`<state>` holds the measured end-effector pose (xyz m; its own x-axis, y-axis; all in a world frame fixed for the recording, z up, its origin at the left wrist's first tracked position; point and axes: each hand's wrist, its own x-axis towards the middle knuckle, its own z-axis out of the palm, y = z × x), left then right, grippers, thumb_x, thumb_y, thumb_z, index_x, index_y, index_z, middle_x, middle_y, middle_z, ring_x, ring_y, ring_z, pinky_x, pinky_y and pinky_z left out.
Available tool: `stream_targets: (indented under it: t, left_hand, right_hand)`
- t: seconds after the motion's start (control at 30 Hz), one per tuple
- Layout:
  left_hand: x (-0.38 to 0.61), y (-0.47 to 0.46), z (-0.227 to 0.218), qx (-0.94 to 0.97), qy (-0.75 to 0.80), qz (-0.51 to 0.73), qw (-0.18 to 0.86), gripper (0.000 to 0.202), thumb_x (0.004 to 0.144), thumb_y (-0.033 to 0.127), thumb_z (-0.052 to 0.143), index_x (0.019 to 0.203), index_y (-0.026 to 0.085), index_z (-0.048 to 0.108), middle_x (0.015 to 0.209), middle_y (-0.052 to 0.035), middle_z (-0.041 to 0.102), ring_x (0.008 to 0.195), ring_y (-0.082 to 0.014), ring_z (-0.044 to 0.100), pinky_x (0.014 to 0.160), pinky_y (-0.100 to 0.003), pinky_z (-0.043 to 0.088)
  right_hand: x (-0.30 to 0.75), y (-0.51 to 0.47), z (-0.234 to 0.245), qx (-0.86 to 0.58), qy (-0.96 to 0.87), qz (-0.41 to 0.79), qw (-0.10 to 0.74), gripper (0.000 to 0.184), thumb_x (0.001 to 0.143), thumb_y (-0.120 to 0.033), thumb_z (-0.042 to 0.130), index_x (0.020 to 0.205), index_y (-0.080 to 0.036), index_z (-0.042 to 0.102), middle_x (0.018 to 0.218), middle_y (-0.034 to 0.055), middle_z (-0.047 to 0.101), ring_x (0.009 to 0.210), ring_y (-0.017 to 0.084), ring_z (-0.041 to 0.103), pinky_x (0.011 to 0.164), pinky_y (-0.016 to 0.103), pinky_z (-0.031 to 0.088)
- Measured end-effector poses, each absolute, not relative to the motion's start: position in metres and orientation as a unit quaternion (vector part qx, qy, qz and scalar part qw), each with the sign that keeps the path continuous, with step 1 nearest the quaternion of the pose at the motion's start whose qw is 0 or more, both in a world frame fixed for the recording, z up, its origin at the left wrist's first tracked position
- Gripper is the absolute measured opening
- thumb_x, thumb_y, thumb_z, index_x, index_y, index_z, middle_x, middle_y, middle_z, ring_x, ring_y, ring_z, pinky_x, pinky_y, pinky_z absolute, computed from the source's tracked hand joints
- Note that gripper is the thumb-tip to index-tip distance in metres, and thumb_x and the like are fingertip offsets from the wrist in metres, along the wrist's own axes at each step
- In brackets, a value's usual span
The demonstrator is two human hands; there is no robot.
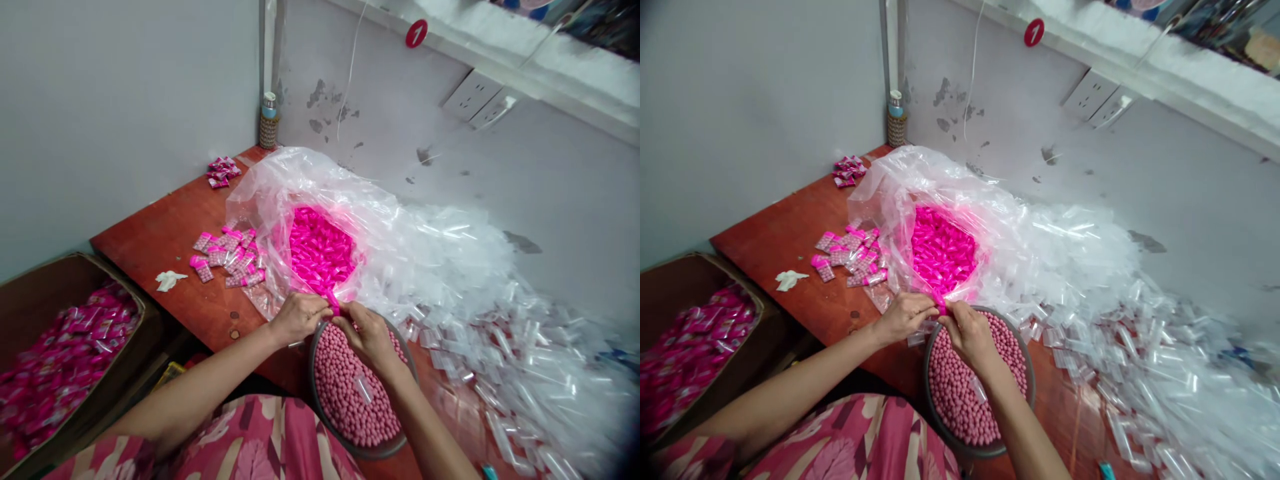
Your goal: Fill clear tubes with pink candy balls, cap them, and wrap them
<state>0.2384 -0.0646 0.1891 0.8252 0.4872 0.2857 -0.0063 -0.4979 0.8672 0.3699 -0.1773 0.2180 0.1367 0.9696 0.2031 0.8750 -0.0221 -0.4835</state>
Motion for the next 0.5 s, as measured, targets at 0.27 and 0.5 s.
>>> stream_targets:
  t: [0.27, 0.5]
  left_hand:
    - [0.233, -0.065, 0.191, 0.843, 0.116, 0.204, 0.483, 0.024, 0.08, 0.021, 0.046, 0.067, 0.018, 0.066, 0.059, -0.0028, 0.061, 0.055, -0.0131, 0.052, 0.056, -0.022, 0.036]
    - [0.229, -0.075, 0.175, 0.614, 0.291, 0.266, 0.684, 0.023, 0.075, 0.03, 0.054, 0.085, 0.017, 0.07, 0.072, -0.0025, 0.067, 0.062, -0.0147, 0.055, 0.06, -0.024, 0.041]
  right_hand:
    - [0.384, -0.163, 0.244, -0.61, -0.77, 0.097, 0.161, 0.058, 0.079, -0.027, 0.053, 0.132, -0.022, 0.029, 0.131, 0.0117, 0.041, 0.118, 0.024, 0.041, 0.091, 0.042, 0.041]
    - [0.381, -0.155, 0.236, -0.627, -0.767, 0.041, 0.132, 0.04, 0.082, -0.03, 0.048, 0.119, -0.017, 0.046, 0.102, 0.0135, 0.06, 0.089, 0.024, 0.059, 0.074, 0.038, 0.05]
